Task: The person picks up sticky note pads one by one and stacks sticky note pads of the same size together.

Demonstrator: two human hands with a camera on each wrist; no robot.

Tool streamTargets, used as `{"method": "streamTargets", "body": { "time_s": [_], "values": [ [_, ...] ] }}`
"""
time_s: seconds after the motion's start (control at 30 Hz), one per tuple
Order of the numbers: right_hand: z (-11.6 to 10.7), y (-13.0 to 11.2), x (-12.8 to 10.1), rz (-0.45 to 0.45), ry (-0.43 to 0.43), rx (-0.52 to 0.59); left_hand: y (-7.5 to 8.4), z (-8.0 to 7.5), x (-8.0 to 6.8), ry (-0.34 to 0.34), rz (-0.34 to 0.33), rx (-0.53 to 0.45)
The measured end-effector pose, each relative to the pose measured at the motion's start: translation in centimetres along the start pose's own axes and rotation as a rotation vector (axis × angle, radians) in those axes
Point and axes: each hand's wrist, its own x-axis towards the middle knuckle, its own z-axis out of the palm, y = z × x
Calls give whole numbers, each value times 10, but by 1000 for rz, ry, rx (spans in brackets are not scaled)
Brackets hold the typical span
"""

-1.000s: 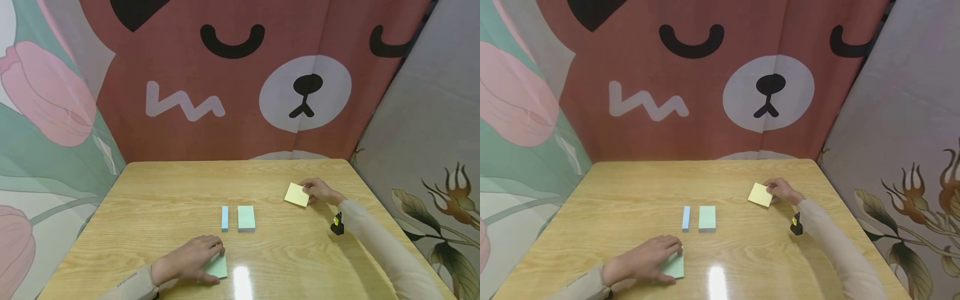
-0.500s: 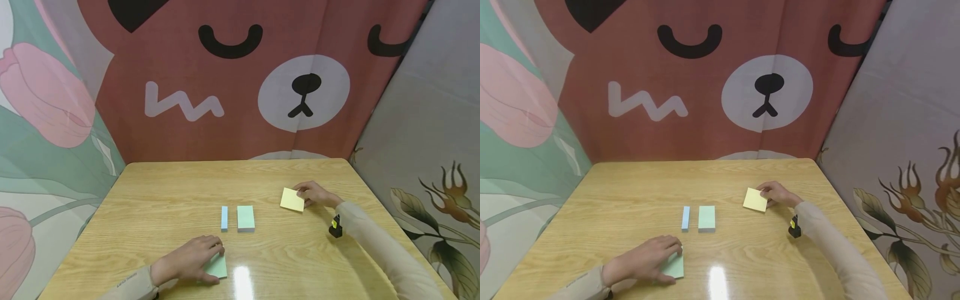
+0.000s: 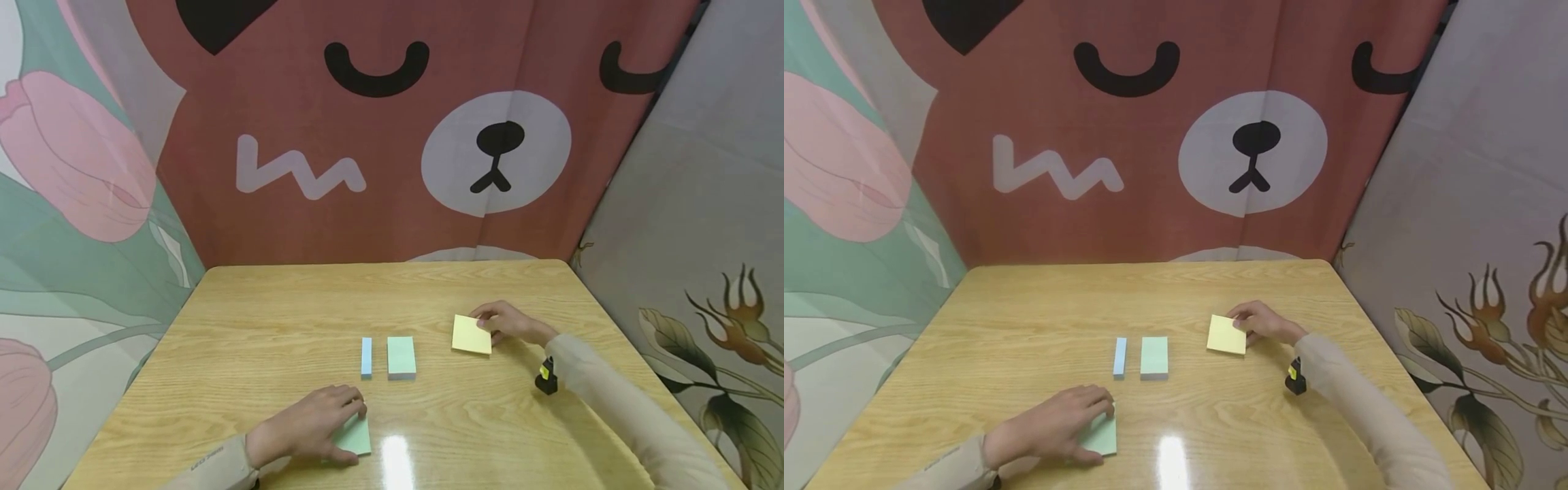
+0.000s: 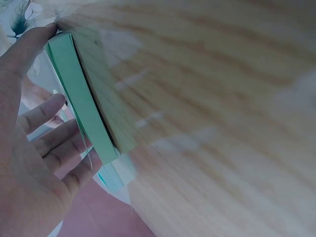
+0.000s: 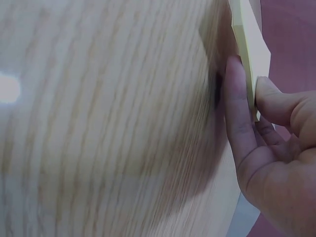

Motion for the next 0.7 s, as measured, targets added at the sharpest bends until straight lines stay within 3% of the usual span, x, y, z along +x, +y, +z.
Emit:
{"method": "streamTargets", "body": {
  "time_s": [0.7],
  "values": [
    [22, -14, 3, -36, -101, -15, 0, 0, -1, -7, -5, -1]
  ]
}}
